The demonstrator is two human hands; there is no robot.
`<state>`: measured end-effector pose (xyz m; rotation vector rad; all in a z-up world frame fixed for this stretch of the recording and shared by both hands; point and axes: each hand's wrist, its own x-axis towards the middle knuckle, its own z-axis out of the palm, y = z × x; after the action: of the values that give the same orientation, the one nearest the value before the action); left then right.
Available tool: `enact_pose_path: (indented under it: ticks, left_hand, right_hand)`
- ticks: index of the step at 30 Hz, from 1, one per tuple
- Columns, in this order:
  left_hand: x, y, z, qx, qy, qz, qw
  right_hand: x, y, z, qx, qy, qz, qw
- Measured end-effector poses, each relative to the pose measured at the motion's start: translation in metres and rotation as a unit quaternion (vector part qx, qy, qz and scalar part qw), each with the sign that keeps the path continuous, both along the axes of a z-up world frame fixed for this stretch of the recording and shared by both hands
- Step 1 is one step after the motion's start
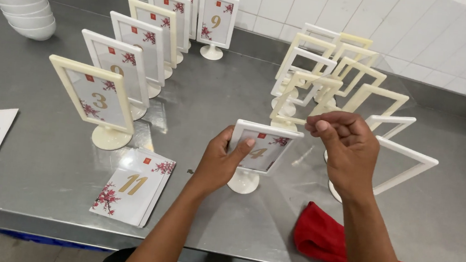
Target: Cleaning plastic table number stands with a cloth and inserting printed number cards into them.
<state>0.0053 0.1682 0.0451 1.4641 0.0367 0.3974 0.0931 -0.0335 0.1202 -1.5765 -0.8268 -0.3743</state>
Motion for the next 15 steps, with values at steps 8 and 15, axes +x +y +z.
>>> enact_pose_path:
  ticks: [8,15]
  left_hand:
    - [-0.004,-0.001,0.003,-0.026,-0.012,0.015,0.999]
    - [-0.003,-0.001,0.003,-0.025,-0.015,0.012,1.000]
  right_hand:
    - [-0.002,0.010,-0.003,0.007,0.027,0.012,1.000]
    - [-0.001,0.014,-0.006,-0.025,0.017,0.011,0.999]
